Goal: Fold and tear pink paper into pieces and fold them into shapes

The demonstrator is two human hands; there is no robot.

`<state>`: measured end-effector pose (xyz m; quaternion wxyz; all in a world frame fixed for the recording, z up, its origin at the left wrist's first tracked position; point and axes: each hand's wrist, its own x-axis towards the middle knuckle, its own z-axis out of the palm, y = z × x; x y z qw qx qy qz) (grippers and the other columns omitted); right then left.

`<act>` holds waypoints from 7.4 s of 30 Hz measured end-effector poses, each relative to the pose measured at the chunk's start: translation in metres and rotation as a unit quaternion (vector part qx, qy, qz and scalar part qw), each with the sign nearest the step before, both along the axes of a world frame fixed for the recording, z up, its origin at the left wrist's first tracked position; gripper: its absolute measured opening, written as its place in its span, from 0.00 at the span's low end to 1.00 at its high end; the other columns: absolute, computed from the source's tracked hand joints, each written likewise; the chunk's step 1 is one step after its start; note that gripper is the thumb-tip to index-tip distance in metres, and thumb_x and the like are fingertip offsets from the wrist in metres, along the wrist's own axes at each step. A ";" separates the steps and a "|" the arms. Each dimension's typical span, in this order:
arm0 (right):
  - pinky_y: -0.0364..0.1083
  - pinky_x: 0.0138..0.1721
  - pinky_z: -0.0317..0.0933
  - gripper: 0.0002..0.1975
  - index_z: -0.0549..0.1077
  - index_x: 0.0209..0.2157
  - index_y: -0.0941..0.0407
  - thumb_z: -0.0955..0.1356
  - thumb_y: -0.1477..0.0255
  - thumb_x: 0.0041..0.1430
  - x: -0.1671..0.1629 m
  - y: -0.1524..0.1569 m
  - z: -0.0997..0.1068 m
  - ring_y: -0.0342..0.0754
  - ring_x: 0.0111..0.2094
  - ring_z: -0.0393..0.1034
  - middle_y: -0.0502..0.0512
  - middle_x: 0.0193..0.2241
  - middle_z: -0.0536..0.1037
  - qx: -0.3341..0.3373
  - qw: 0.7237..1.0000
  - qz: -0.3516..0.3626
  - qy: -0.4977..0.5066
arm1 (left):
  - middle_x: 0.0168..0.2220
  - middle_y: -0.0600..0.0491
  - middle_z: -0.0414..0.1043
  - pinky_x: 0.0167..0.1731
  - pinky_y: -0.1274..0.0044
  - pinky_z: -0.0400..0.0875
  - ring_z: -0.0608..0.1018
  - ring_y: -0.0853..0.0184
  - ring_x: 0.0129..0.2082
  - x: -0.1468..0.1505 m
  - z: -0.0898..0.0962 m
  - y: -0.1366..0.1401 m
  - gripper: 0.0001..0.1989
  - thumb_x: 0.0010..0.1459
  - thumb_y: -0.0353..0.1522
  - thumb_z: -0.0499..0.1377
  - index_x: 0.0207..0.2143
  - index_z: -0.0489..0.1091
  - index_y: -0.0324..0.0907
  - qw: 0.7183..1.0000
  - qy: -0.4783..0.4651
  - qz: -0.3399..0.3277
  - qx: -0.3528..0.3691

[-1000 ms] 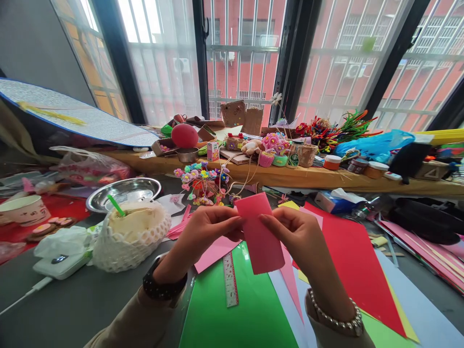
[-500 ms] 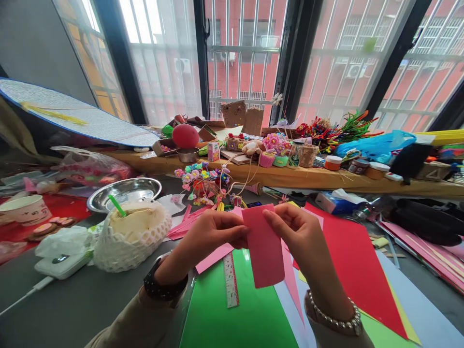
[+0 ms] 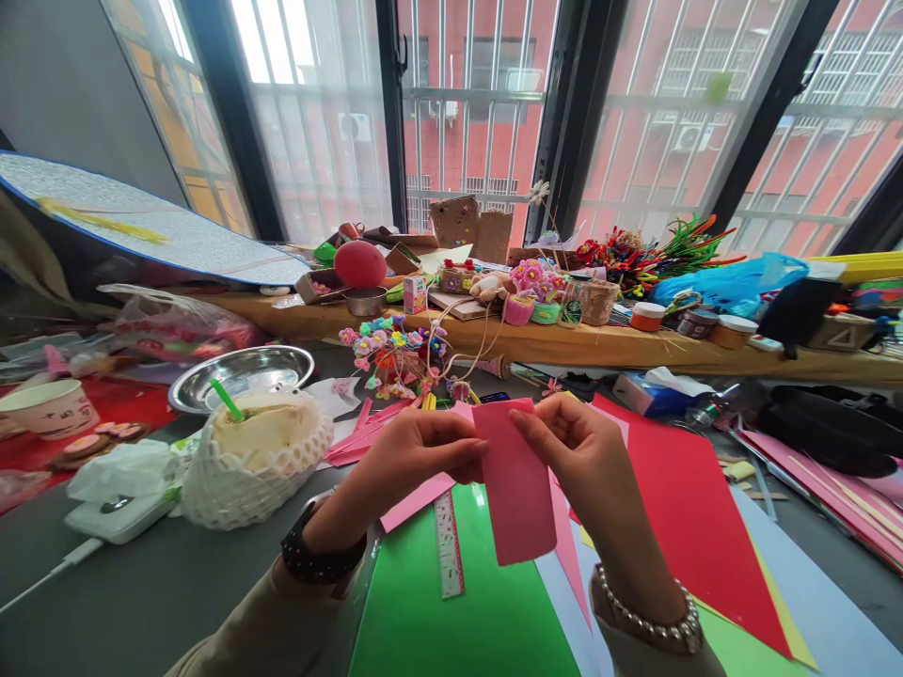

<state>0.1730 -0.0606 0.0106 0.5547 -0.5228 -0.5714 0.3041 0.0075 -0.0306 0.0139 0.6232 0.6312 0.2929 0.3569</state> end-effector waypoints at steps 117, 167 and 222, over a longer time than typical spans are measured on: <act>0.47 0.38 0.59 0.07 0.68 0.33 0.55 0.65 0.69 0.49 0.002 0.006 -0.002 0.48 0.37 0.65 0.54 0.34 0.72 0.253 0.925 -0.084 -0.272 | 0.25 0.56 0.71 0.27 0.81 0.67 0.72 0.74 0.25 -0.028 0.023 -0.015 0.04 0.48 0.25 0.57 0.28 0.69 0.39 0.729 0.098 0.324 0.595; 0.53 0.42 0.57 0.07 0.70 0.32 0.54 0.66 0.76 0.48 0.013 -0.003 0.005 0.52 0.39 0.63 0.56 0.35 0.71 0.392 0.772 -0.209 -0.455 | 0.29 0.53 0.70 0.34 0.75 0.68 0.72 0.69 0.32 -0.019 0.016 -0.015 0.07 0.52 0.24 0.52 0.33 0.67 0.37 0.527 0.287 0.291 0.745; 0.48 0.38 0.59 0.09 0.69 0.37 0.56 0.65 0.75 0.50 -0.013 0.007 -0.008 0.48 0.37 0.64 0.54 0.33 0.73 0.370 0.827 -0.046 -0.421 | 0.28 0.55 0.70 0.31 0.75 0.64 0.71 0.68 0.30 -0.020 0.011 -0.008 0.07 0.52 0.25 0.51 0.32 0.67 0.40 0.597 0.352 0.201 0.693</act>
